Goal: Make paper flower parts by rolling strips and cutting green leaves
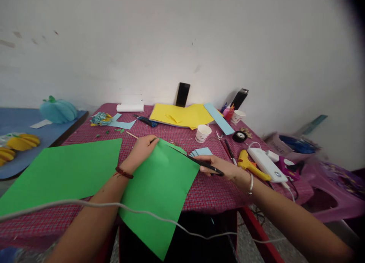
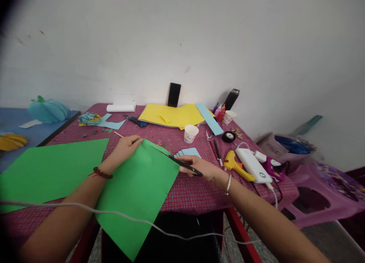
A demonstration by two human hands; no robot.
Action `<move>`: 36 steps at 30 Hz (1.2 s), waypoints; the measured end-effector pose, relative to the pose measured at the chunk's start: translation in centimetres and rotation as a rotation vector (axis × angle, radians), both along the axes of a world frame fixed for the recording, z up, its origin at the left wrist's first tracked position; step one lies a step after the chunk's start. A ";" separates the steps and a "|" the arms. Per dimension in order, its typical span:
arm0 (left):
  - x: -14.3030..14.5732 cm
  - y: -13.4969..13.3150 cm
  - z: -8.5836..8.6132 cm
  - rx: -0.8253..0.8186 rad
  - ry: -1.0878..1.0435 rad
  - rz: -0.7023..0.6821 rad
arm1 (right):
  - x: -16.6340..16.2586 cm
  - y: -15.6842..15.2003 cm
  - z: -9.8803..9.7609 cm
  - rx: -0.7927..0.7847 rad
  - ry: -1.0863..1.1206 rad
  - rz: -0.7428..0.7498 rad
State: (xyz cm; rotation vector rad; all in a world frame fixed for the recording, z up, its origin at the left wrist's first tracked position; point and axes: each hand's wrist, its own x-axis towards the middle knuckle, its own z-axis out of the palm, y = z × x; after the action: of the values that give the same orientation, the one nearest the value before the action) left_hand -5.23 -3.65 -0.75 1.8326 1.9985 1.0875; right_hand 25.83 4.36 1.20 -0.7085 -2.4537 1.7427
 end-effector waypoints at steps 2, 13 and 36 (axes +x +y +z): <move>0.1 0.0 0.1 0.001 0.002 0.000 | -0.1 -0.2 0.2 0.016 0.025 0.008; 0.2 -0.1 0.1 0.014 0.009 -0.001 | -0.2 -0.6 -0.2 0.050 0.029 -0.016; 0.7 0.0 0.5 -0.002 -0.261 -0.017 | -1.2 -0.6 -0.4 -0.141 0.062 -0.054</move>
State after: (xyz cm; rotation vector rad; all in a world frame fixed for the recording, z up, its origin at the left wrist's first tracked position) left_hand -4.57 -3.67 -0.28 1.6082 1.8302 1.2470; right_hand 24.67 3.78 0.76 -0.7131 -2.2681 1.9012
